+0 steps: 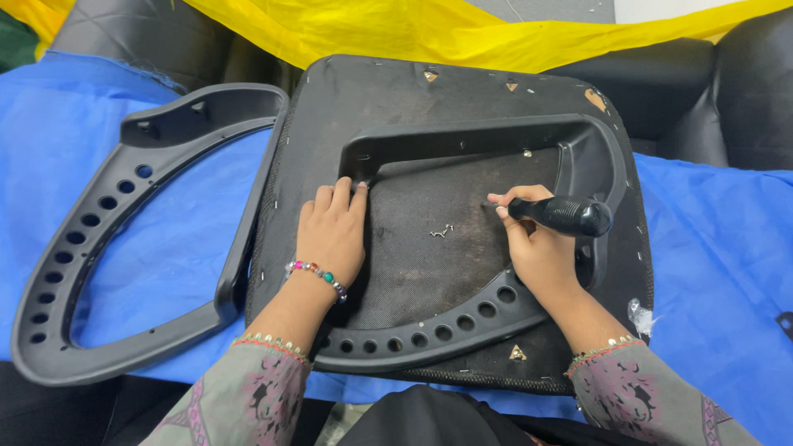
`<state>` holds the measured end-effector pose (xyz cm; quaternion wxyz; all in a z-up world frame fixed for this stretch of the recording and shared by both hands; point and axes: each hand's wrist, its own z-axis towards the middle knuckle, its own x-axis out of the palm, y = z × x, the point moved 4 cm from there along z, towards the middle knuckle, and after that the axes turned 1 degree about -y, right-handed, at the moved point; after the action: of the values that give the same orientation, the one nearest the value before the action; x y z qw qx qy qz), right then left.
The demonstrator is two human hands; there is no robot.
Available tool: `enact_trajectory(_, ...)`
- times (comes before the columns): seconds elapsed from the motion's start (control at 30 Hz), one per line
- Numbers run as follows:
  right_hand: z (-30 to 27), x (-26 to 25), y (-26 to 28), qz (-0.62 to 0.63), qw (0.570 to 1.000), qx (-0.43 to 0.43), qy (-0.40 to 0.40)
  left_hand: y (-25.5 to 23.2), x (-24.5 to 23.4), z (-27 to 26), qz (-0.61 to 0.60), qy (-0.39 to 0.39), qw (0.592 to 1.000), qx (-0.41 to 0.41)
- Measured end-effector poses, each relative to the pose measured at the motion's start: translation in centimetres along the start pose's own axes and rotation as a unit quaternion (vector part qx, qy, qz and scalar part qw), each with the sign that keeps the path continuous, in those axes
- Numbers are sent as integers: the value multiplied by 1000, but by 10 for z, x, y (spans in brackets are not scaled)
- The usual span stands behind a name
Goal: The person uses a screwdriver to fasten screws into a black plastic chair frame, securing the frame to a fabric seat base. The person repeatedly positions and tightens screws along the frame edge.
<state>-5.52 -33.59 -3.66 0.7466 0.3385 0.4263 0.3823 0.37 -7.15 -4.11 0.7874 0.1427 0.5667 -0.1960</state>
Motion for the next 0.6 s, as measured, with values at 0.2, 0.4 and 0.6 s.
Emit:
enact_trajectory(0.2, 1, -4, 6, -83, 996, -33, 22, -5, 3, -2, 79, 14, 997, 6)
enact_trajectory(0.4, 2, -5, 12, -51, 998, -24, 27, -9, -3, -2, 86, 6, 996, 1)
enact_trajectory(0.6, 4, -1, 9, -42, 998, -32, 32, -2, -4, 0, 7, -9, 1000, 10)
